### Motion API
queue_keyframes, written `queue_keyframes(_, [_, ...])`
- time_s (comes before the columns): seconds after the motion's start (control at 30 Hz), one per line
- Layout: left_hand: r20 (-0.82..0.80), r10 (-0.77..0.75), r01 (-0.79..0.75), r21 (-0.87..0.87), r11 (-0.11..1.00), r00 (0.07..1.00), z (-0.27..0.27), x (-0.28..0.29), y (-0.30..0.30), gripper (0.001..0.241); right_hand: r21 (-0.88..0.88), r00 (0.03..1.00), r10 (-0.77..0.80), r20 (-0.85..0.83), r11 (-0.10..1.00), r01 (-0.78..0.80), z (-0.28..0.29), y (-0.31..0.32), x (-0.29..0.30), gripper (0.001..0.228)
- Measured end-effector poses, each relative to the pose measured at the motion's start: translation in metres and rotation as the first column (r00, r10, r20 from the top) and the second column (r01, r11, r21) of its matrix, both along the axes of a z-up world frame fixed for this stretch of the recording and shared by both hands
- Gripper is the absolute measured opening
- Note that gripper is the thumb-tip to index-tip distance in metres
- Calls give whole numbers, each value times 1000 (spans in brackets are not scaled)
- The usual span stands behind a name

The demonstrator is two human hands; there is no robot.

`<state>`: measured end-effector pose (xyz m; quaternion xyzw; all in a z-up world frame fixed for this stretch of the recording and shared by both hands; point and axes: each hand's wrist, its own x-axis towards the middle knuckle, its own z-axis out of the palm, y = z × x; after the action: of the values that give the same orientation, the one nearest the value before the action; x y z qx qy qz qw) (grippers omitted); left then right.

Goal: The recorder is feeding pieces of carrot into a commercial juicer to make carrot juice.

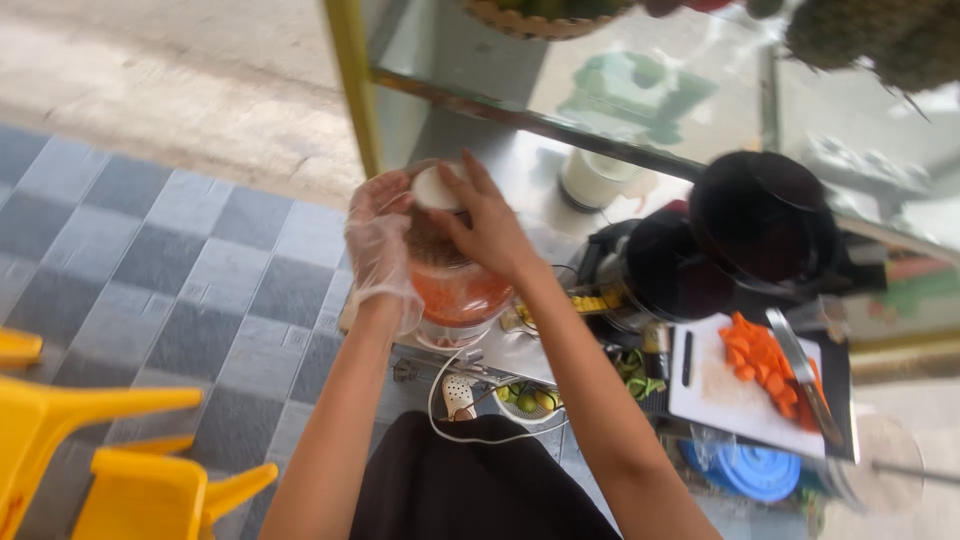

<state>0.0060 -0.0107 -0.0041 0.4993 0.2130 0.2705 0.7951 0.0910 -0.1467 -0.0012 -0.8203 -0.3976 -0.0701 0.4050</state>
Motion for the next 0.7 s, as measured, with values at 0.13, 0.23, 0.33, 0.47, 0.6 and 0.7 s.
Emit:
queue_keyframes(0.13, [127, -54, 35, 146, 989, 990, 8, 10, -47, 49, 160, 987, -160, 23, 975, 155, 36, -42, -39, 48])
queue_keyframes(0.23, [259, -80, -17, 351, 936, 962, 46, -10, -117, 40, 202, 945, -304, 121, 940, 277, 73, -101, -80, 45])
queue_keyframes(0.33, [346, -165, -117, 663, 739, 924, 85, -19, -186, 31, 257, 875, -402, 270, 906, 337, 96, -163, -101, 43])
queue_keyframes(0.47, [344, -469, -4, 810, 587, 814, 101, -18, -284, 32, 418, 704, -642, 305, 754, 506, 83, -257, -114, 30])
queue_keyframes(0.6, [158, -711, 339, 794, 504, 685, 57, 3, -393, 46, 527, 586, -791, -176, 427, 734, 8, -367, -94, 23])
queue_keyframes(0.7, [-91, -723, 623, 587, 517, 685, -44, 47, -472, 58, 227, 329, -837, -438, 251, 941, -103, -470, -60, 27])
